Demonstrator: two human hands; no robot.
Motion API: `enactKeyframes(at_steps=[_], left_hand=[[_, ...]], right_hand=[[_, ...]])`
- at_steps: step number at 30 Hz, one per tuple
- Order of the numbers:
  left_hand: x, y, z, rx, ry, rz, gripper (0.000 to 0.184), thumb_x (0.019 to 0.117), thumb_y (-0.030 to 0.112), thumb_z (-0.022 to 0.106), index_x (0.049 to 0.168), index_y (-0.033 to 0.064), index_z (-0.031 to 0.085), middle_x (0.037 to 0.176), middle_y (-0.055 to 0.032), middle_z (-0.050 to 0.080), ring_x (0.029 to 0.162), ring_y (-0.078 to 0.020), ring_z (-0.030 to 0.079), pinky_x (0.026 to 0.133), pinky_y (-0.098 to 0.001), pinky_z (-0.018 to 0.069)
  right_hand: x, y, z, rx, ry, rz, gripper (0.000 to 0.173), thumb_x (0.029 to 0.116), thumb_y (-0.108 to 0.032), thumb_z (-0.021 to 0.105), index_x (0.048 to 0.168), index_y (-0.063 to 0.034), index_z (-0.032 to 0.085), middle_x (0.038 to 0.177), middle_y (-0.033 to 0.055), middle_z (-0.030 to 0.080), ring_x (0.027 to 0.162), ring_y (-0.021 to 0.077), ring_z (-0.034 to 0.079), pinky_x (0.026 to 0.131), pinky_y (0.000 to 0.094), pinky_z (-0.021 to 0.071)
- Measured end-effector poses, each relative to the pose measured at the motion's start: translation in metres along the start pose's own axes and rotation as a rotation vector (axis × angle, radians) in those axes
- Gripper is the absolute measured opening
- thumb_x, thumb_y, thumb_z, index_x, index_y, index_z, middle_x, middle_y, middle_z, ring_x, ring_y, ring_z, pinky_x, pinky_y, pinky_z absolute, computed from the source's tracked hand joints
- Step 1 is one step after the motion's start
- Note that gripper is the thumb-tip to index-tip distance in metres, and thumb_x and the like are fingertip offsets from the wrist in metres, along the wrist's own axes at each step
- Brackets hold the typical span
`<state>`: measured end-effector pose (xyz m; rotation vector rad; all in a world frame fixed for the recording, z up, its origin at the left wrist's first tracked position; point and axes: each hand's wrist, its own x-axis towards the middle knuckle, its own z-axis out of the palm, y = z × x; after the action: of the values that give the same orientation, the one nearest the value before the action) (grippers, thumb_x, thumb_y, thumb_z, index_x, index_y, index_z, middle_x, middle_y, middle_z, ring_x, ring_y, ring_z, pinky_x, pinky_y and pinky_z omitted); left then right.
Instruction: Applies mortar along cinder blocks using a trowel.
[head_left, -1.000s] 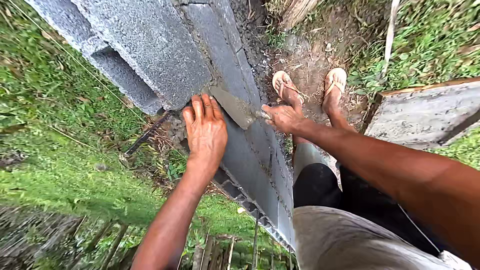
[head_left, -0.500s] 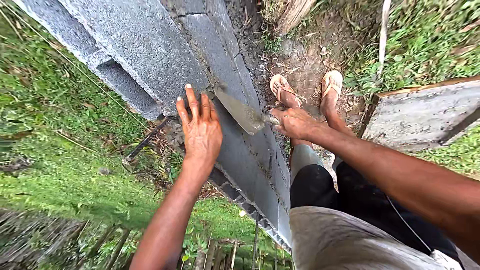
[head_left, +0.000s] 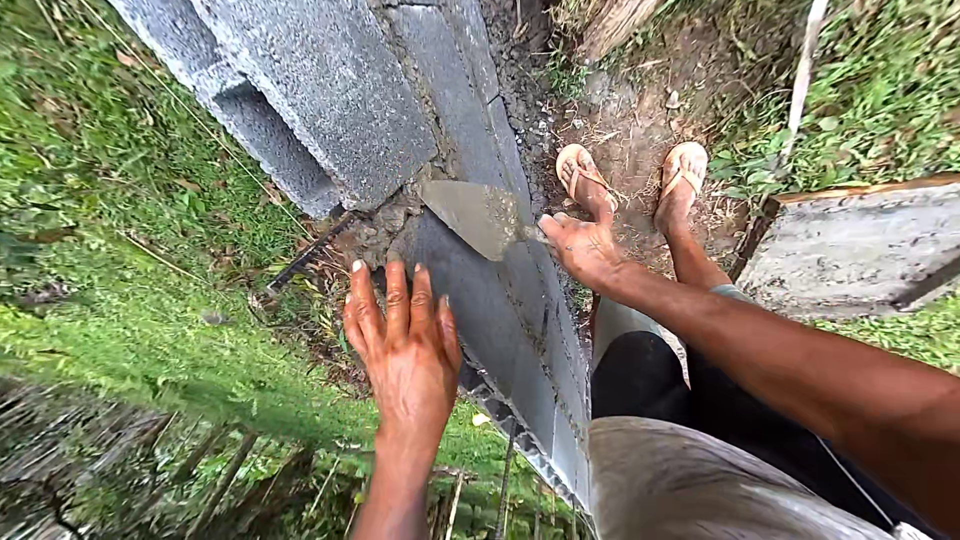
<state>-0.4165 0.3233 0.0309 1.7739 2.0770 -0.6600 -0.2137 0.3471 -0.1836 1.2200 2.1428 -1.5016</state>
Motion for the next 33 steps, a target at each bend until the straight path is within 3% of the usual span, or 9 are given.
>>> enactKeyframes(at_steps=[6, 8, 13, 17, 19, 22, 24, 27, 33], left_hand=[[-0.01, -0.005, 0.015, -0.111, 0.058, -0.073, 0.043, 0.1045, 0.03, 0.048, 0.137, 0.0068, 0.065, 0.157, -0.017, 0.047, 0.15, -0.0463, 0.031, 0.12, -0.062, 0.0259], [-0.013, -0.006, 0.018, -0.143, 0.052, -0.096, 0.044, 0.1045, 0.031, 0.048, 0.137, 0.0077, 0.066, 0.157, -0.0155, 0.047, 0.151, -0.0448, 0.03, 0.12, -0.0611, 0.0258], [-0.022, -0.008, 0.018, -0.233, 0.072, -0.13, 0.043, 0.1041, 0.032, 0.049, 0.135, 0.0089, 0.068, 0.155, -0.0145, 0.05, 0.149, -0.0443, 0.034, 0.12, -0.0614, 0.0278], [-0.035, -0.008, 0.01, -0.3, 0.098, -0.174, 0.044, 0.1036, 0.032, 0.048, 0.134, 0.0074, 0.068, 0.153, -0.0155, 0.052, 0.147, -0.0461, 0.037, 0.118, -0.0618, 0.0306], [-0.041, -0.011, 0.008, -0.334, 0.12, -0.198, 0.044, 0.1035, 0.032, 0.047, 0.134, 0.007, 0.068, 0.151, -0.016, 0.054, 0.146, -0.0463, 0.038, 0.118, -0.0616, 0.0312], [-0.051, -0.021, 0.006, -0.399, 0.159, -0.252, 0.044, 0.1032, 0.031, 0.048, 0.134, 0.0063, 0.068, 0.149, -0.0179, 0.055, 0.145, -0.0444, 0.041, 0.118, -0.0594, 0.0332], [-0.057, -0.03, 0.005, -0.461, 0.186, -0.306, 0.042, 0.1015, 0.027, 0.052, 0.132, 0.0034, 0.068, 0.147, -0.0203, 0.056, 0.144, -0.044, 0.042, 0.118, -0.0565, 0.0348], [-0.062, -0.046, 0.005, -0.534, 0.224, -0.382, 0.039, 0.0985, 0.021, 0.056, 0.129, 0.0009, 0.069, 0.145, -0.0205, 0.058, 0.143, -0.0424, 0.045, 0.118, -0.0539, 0.0362], [-0.057, -0.066, 0.01, -0.62, 0.207, -0.431, 0.037, 0.099, 0.019, 0.058, 0.129, -0.0002, 0.068, 0.144, -0.0212, 0.058, 0.14, -0.0403, 0.048, 0.117, -0.0514, 0.0388]], right_hand=[[0.013, -0.01, -0.001, 0.0, -0.163, 0.09, 0.033, 0.105, -0.016, 0.053, 0.137, -0.0111, 0.057, 0.116, 0.0218, 0.067, 0.093, 0.0434, 0.071, 0.073, 0.0597, 0.0561], [0.012, -0.01, -0.002, 0.03, -0.24, 0.118, 0.043, 0.104, -0.019, 0.056, 0.147, -0.0134, 0.052, 0.119, 0.0224, 0.069, 0.098, 0.0442, 0.071, 0.081, 0.0621, 0.0549], [-0.028, -0.016, -0.022, 0.13, -0.319, 0.083, 0.033, 0.0954, -0.022, 0.068, 0.127, -0.0152, 0.061, 0.089, 0.0146, 0.072, 0.083, 0.037, 0.072, 0.073, 0.0597, 0.0572], [-0.045, -0.02, -0.05, 0.326, -0.456, 0.162, 0.034, 0.0974, -0.022, 0.068, 0.129, -0.0102, 0.063, 0.103, 0.0176, 0.071, 0.094, 0.0351, 0.07, 0.085, 0.0602, 0.0543], [-0.037, -0.024, -0.056, 0.517, -0.476, 0.234, 0.036, 0.0981, -0.017, 0.068, 0.133, -0.008, 0.062, 0.101, 0.0185, 0.069, 0.084, 0.0305, 0.068, 0.078, 0.0538, 0.0556], [-0.014, -0.03, -0.063, 0.853, -0.541, 0.316, 0.032, 0.0994, -0.009, 0.061, 0.131, -0.007, 0.057, 0.075, 0.0061, 0.055, 0.052, 0.012, 0.049, 0.048, 0.0287, 0.0455], [0.0, -0.038, -0.079, 1.012, -0.652, 0.405, 0.026, 0.1033, -0.007, 0.054, 0.13, -0.0077, 0.052, 0.07, 0.0016, 0.049, 0.047, 0.0083, 0.045, 0.044, 0.0236, 0.0429], [0.007, -0.044, -0.092, 1.155, -0.748, 0.431, 0.011, 0.1021, -0.003, 0.049, 0.112, -0.0081, 0.052, 0.061, -0.0004, 0.046, 0.041, 0.0065, 0.044, 0.039, 0.0204, 0.0427], [0.0, -0.05, -0.105, 1.15, -0.787, 0.439, 0.015, 0.0997, -0.001, 0.05, 0.112, -0.0092, 0.051, 0.06, -0.0002, 0.045, 0.041, 0.0065, 0.043, 0.039, 0.0207, 0.0416]])
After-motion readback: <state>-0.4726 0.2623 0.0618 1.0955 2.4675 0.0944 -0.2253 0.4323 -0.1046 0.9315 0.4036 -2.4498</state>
